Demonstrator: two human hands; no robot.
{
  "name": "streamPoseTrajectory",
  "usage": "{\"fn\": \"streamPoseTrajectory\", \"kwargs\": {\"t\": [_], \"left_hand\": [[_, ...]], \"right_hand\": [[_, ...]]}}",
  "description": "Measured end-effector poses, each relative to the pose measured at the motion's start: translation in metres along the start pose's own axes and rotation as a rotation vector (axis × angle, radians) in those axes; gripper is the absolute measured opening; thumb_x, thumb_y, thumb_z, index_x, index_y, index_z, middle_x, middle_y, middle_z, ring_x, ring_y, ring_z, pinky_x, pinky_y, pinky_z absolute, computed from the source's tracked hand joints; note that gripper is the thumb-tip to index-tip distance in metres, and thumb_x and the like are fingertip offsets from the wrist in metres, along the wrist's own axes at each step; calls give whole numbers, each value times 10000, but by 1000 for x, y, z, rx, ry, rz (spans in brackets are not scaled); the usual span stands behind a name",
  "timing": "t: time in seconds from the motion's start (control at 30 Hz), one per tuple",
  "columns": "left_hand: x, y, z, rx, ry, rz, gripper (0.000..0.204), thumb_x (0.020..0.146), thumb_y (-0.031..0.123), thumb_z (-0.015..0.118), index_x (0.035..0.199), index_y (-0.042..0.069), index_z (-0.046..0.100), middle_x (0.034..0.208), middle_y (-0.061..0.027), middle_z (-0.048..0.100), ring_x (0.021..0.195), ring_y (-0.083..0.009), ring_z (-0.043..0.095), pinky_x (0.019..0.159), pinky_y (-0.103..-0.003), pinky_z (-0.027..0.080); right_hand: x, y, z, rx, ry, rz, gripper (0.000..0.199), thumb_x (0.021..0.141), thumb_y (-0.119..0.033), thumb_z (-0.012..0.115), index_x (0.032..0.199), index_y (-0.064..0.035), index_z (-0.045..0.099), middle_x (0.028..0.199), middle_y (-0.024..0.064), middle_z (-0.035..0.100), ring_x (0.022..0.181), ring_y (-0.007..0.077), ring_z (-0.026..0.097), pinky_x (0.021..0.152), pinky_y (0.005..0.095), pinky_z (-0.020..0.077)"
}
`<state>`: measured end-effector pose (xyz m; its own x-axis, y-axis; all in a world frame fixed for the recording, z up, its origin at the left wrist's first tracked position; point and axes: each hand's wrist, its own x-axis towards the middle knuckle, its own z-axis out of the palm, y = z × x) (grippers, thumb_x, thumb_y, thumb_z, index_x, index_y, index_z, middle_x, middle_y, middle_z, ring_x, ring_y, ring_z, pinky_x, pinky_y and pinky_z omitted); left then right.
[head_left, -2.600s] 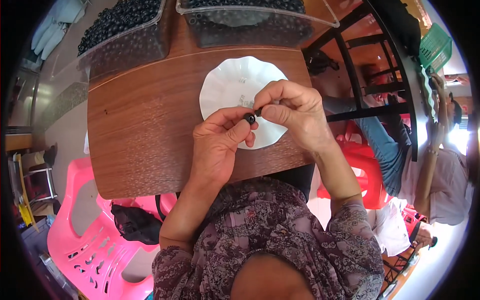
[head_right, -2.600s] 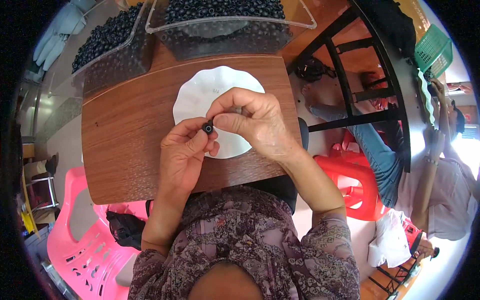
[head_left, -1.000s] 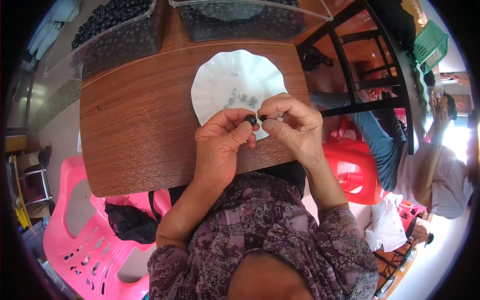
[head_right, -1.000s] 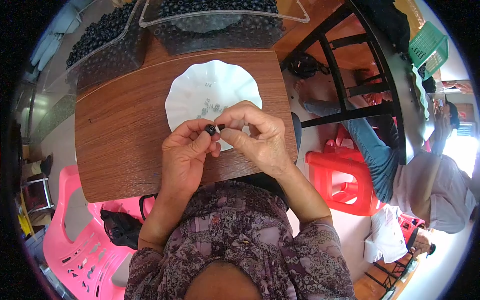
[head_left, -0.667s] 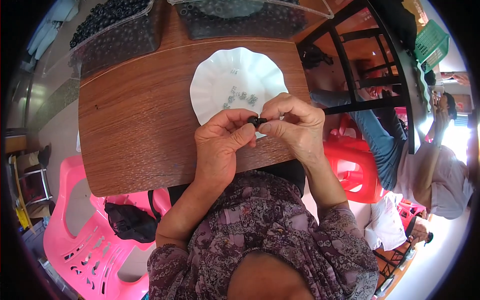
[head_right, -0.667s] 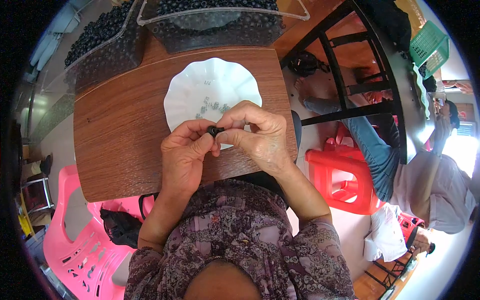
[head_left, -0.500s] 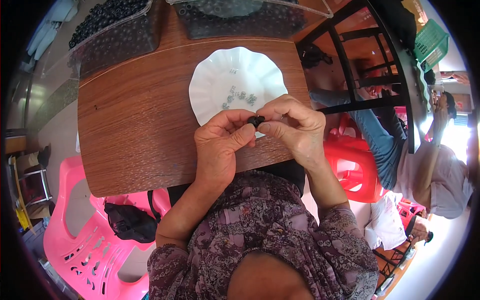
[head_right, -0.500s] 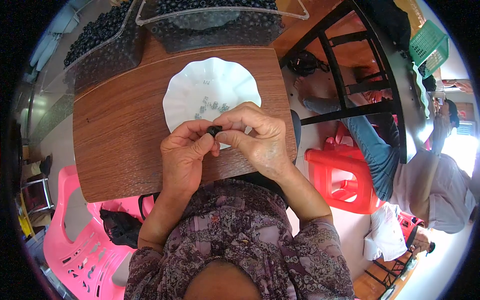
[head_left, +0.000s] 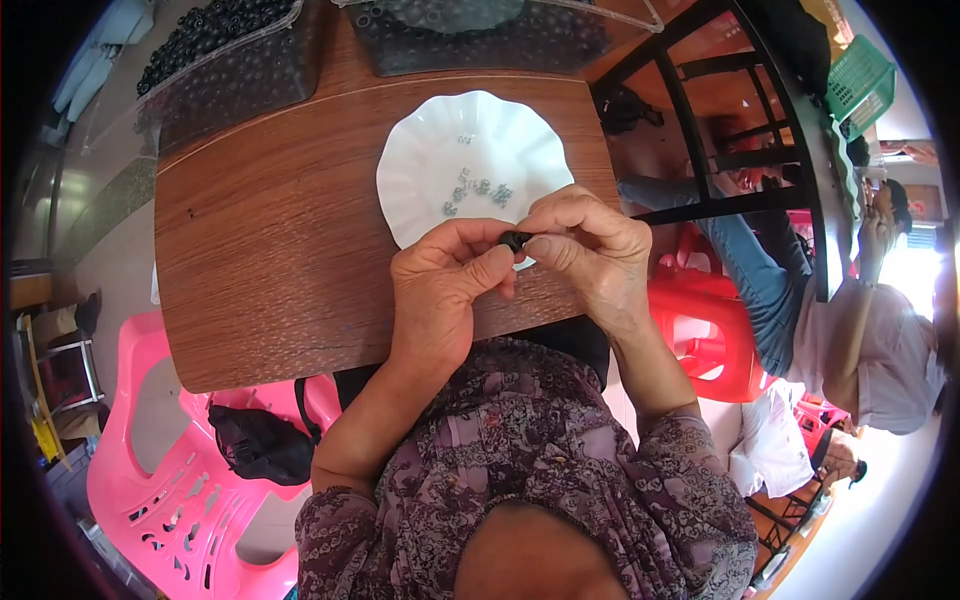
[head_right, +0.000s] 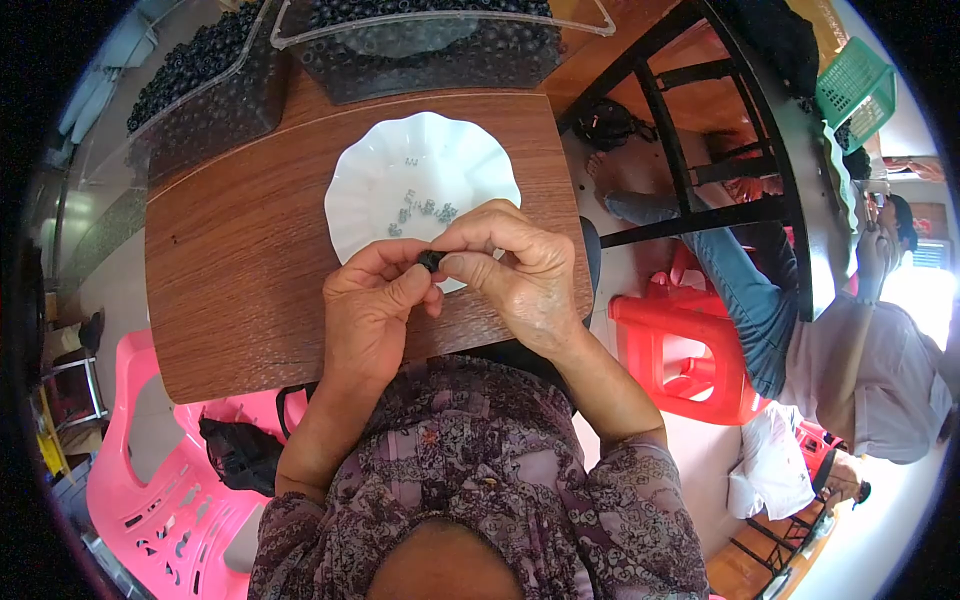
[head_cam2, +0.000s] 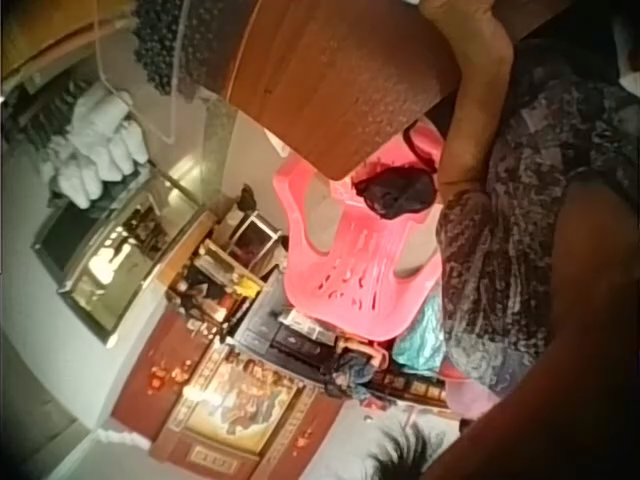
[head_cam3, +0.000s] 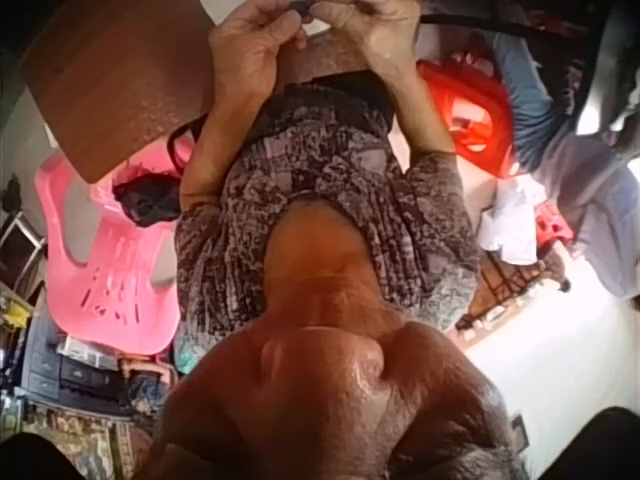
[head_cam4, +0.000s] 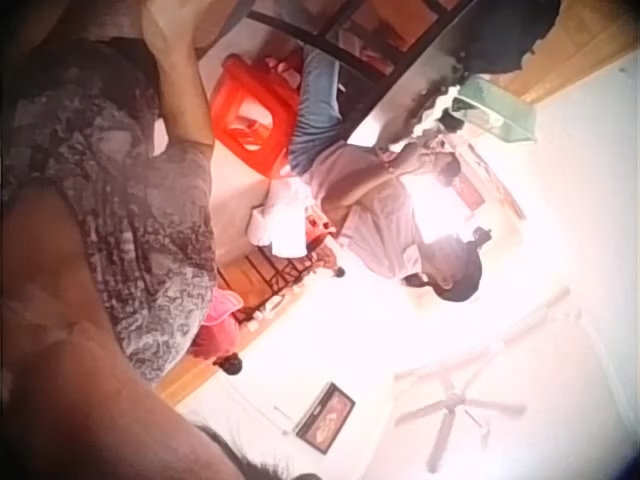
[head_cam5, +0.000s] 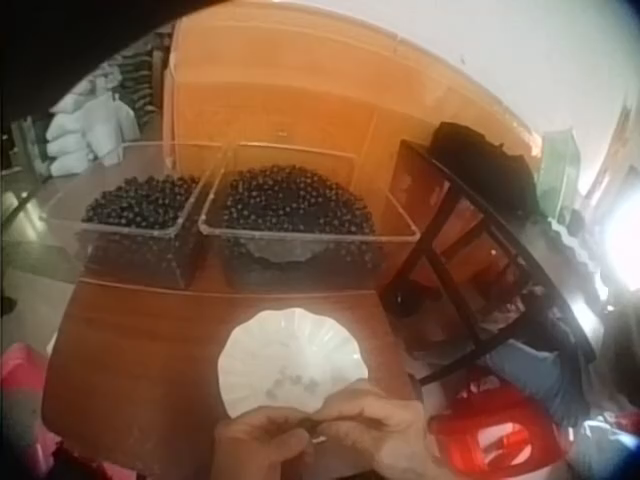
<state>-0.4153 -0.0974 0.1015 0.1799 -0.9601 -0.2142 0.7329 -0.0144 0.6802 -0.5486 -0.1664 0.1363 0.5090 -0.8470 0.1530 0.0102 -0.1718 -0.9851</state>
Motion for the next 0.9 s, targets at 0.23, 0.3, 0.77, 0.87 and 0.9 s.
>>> {"fn": "streamPoseTrajectory", "kwargs": {"t": [0.23, 0.3, 0.77, 0.87, 0.9], "left_hand": [[1, 0, 1, -42, 7, -63, 170, 802, -20, 624, 962, -75, 612, 815, -116, 650, 627, -131, 574, 575, -231, 475], [1, 1, 1, -78, 33, -96, 164, 807, -19, 622, 962, -70, 612, 826, -116, 649, 634, -137, 581, 582, -229, 471], [1, 9, 16, -159, 30, -158, 130, 831, 26, 609, 936, -51, 606, 877, -90, 638, 815, -138, 593, 758, -234, 462], [-2, 8, 17, -182, 39, -179, 125, 831, 24, 605, 931, -50, 607, 872, -81, 635, 807, -135, 590, 760, -236, 463], [-3, 8, 17, -189, 43, -183, 122, 831, 23, 600, 928, -51, 611, 866, -77, 633, 804, -133, 589, 762, -237, 464]], "right_hand": [[-3, 2, 1, -199, 17, -94, 196, 702, 102, 642, 871, 5, 668, 835, 79, 601, 795, 169, 564, 684, 256, 460], [-4, 2, 2, -283, 30, -170, 222, 682, 94, 656, 883, 0, 665, 840, 84, 598, 802, 189, 557, 677, 265, 456], [-6, 9, 11, -635, 171, -553, 420, 537, 74, 719, 941, 26, 614, 948, 123, 599, 805, 252, 525, 647, 321, 447], [-7, 10, 10, -657, 206, -583, 422, 520, 72, 717, 925, 34, 605, 930, 139, 599, 788, 262, 535, 643, 321, 446], [-7, 10, 9, -661, 204, -595, 414, 519, 72, 714, 917, 33, 605, 915, 139, 601, 779, 264, 539, 642, 323, 447]]}}
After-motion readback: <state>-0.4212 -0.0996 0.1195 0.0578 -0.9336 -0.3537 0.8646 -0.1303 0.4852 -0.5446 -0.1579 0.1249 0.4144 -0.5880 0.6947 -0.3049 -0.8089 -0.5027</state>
